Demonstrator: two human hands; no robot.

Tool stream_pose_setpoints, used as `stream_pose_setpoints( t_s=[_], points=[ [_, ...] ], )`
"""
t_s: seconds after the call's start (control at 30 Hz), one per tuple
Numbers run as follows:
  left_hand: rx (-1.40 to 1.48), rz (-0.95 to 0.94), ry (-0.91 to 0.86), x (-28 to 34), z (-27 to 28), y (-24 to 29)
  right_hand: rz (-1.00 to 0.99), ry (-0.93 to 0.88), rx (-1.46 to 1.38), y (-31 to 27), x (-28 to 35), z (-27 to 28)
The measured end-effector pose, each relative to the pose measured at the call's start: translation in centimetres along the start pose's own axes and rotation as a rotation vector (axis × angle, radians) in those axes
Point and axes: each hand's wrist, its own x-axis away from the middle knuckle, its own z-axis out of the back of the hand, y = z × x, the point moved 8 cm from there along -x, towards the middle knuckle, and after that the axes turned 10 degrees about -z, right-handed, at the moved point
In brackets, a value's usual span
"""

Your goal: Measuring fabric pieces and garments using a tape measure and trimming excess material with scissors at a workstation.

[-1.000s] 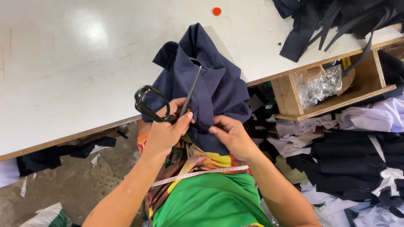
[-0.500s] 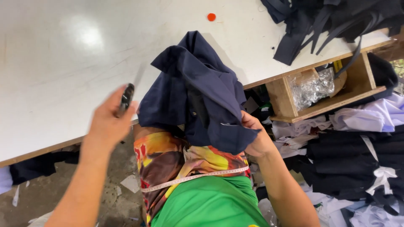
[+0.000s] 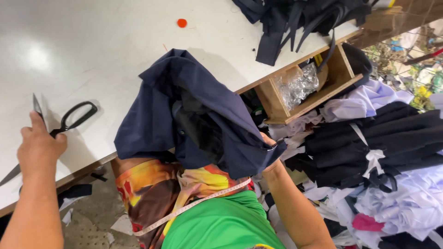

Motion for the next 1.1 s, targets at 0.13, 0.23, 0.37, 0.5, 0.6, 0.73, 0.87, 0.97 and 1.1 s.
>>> stream_pose_setpoints(
  t_s=[0.13, 0.23, 0.37, 0.5, 0.6, 0.73, 0.87, 0.97, 1.1],
  points=[
    [-0.159, -0.105, 0.056, -3.3, -0.4, -1.7, -0.015, -0.023, 0.013, -0.1, 0.4, -0.4],
    [-0.197, -0.162, 0.1, -6.7, -1.6, -3.4, -0.027, -0.04, 0.024, -0.3, 0.7, -0.6],
    [0.281, -0.287, 0.215, -0.7, 2.6, 2.8, -0.057, -0.089, 0.032, -0.6, 0.9, -1.6],
    [0.573, -0.59, -0.081, 16.6, 2.0, 16.9, -0.019, 0.033, 0.732, -1.9, 1.9, -9.3],
    [1.018, -0.722, -0.128, 23.8, 2.2, 21.9, 0.082, 0.221, 1.522, -0.3, 1.9, -14.3],
    [1.451, -0.273, -0.314, 21.7, -4.1, 21.0, 0.385, 0.065, 1.889, 4.6, 2.1, -19.8],
    [1.285, -0.052, -0.133, 20.4, -2.2, 17.1, 0.347, -0.069, 1.842, 7.4, 2.9, -20.3],
    [1.895, 0.107, -0.094, 19.7, -4.2, 16.7, 0.1, -0.14, 1.597, 6.4, 2.9, -20.1],
    [2.005, 0.047, -0.088, 20.1, -3.5, 17.3, 0.203, -0.045, 1.234, 3.9, 1.3, -17.0]
  ],
)
